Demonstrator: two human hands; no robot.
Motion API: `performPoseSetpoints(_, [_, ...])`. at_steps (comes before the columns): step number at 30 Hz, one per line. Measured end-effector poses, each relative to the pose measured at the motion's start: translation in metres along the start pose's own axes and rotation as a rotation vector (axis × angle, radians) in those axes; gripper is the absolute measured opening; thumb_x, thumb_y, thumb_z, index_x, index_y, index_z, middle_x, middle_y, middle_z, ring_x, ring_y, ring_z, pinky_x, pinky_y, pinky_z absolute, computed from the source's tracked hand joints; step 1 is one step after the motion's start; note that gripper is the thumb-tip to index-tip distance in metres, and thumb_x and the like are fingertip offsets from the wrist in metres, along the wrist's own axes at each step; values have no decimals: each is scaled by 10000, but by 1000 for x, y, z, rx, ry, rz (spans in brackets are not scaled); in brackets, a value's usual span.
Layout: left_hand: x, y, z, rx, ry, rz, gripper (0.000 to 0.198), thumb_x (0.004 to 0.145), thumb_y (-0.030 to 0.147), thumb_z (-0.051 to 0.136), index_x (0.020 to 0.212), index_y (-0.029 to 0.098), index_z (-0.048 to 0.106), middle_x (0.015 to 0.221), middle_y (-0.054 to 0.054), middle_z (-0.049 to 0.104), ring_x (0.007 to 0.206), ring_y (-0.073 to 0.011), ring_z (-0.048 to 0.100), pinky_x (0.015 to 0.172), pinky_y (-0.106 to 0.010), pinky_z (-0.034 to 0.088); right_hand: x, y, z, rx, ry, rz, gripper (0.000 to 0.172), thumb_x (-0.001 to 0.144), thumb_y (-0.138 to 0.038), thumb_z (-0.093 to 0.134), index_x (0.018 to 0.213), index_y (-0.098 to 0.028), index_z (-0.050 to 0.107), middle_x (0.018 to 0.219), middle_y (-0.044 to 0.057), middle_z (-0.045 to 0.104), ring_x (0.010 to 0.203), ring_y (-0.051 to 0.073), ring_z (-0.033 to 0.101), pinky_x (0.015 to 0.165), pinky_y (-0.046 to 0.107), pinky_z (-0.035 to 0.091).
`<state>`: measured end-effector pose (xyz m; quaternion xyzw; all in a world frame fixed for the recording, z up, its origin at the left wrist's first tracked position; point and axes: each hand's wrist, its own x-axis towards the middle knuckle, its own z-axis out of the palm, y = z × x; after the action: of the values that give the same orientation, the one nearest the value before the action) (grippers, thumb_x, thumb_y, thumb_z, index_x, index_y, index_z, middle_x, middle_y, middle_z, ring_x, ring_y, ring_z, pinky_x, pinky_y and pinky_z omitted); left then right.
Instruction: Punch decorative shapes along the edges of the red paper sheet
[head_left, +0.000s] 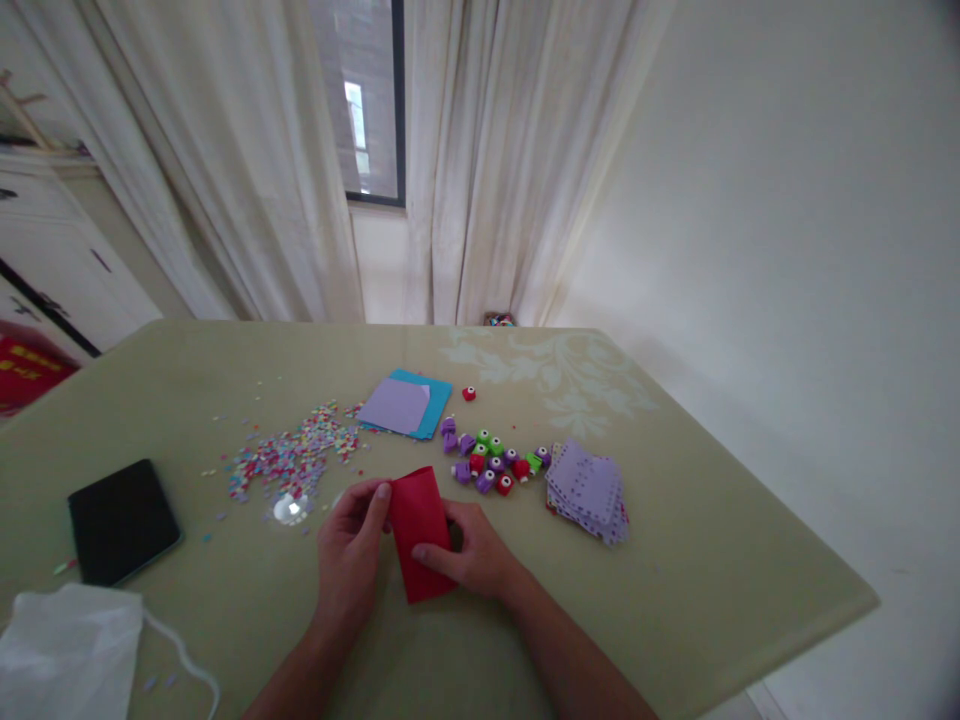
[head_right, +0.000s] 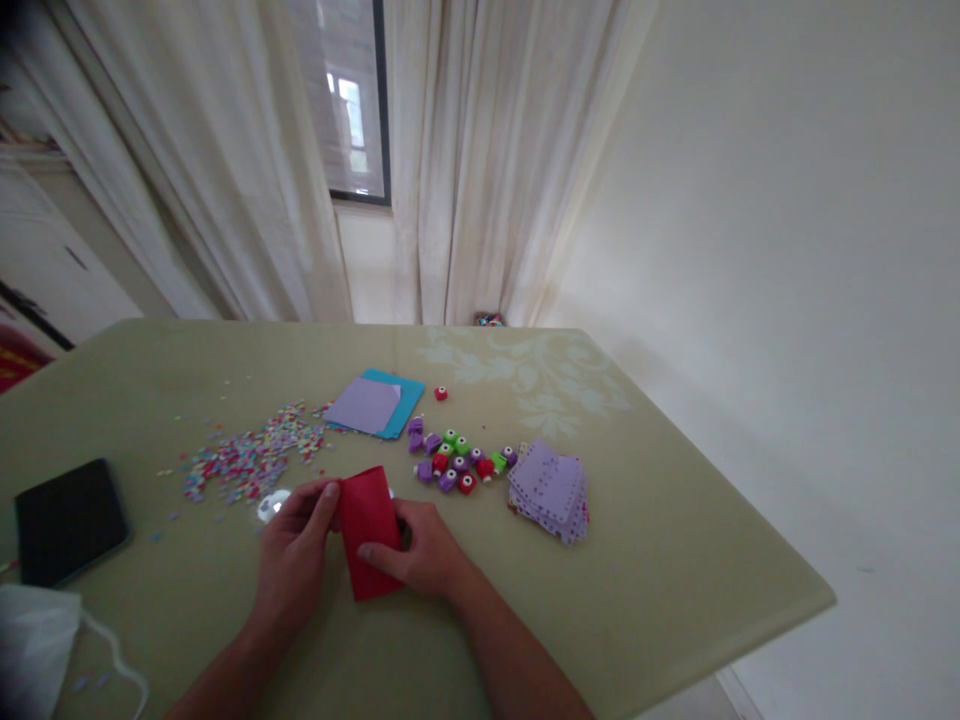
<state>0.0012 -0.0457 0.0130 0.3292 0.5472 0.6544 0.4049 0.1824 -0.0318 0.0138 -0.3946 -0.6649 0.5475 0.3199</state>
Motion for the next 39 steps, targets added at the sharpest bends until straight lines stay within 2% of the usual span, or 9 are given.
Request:
performPoseSetpoints(8, [0, 1, 0, 7, -1, -8, 507, 786, 668, 880, 927, 192, 774, 751, -6, 689, 654, -155, 572, 588, -242, 504, 1, -2, 0, 43, 1, -24, 399, 846, -491, 828, 1063, -159, 782, 821, 7, 692, 677, 150, 505, 620, 262, 418])
performPoseSetpoints(17, [0, 0, -1, 15, -8, -5, 503, 832, 689, 830, 916, 196, 781, 735, -6, 668, 665, -164, 568, 605, -255, 476, 0, -6, 0, 75, -14, -21, 456, 858, -538, 813, 1123, -169, 775, 880, 27, 732, 707, 168, 553, 627, 268, 445])
performPoseSetpoints(23, [1, -2, 0, -14, -39, -16, 499, 819, 684, 841, 923, 200, 776, 758, -8, 696, 653, -159, 567, 587, -249, 478, -1, -3, 0, 64, 24, -28, 508, 855, -517, 826, 1229, -179, 764, 1024, 65, 781, 845, 225, 652, 748, 316, 542])
performPoseSetpoints(28, [0, -7, 1, -66, -128, -116, 523, 820, 688, 839, 1007, 202, 789, 830, -33, 755, 664, -177, 630, 594, -266, 508, -1, 3, -1, 31, 98, -50, 569, 855, -563, 837, 1276, -192, 739, 1133, 90, 781, 982, 266, 684, 883, 373, 577])
performPoseSetpoints(33, [0, -9, -1, -13, -161, -109, 535, 835, 692, 822, 1041, 199, 809, 926, -70, 804, 768, -225, 716, 677, -304, 575, 1, 6, 4, 259, 140, -77, 722, 854, -640, 834, 1412, -227, 634, 1328, 125, 750, 1169, 306, 723, 1013, 433, 582])
performPoseSetpoints(36, [1, -7, 0, 36, -189, -78, 507, 785, 668, 874, 971, 201, 809, 930, -76, 814, 839, -254, 748, 746, -327, 607, 5, 6, 5, 360, 127, -87, 744, 864, -698, 800, 1418, -233, 626, 1317, 118, 757, 1189, 314, 729, 1007, 436, 596])
performPoseSetpoints(39, [3, -4, 3, 77, -205, -42, 497, 759, 668, 892, 921, 206, 802, 876, -68, 806, 797, -245, 735, 704, -311, 597, 9, 4, 0, 290, 191, -140, 652, 960, -770, 623, 1306, -223, 701, 1199, 103, 783, 1104, 300, 728, 983, 429, 591])
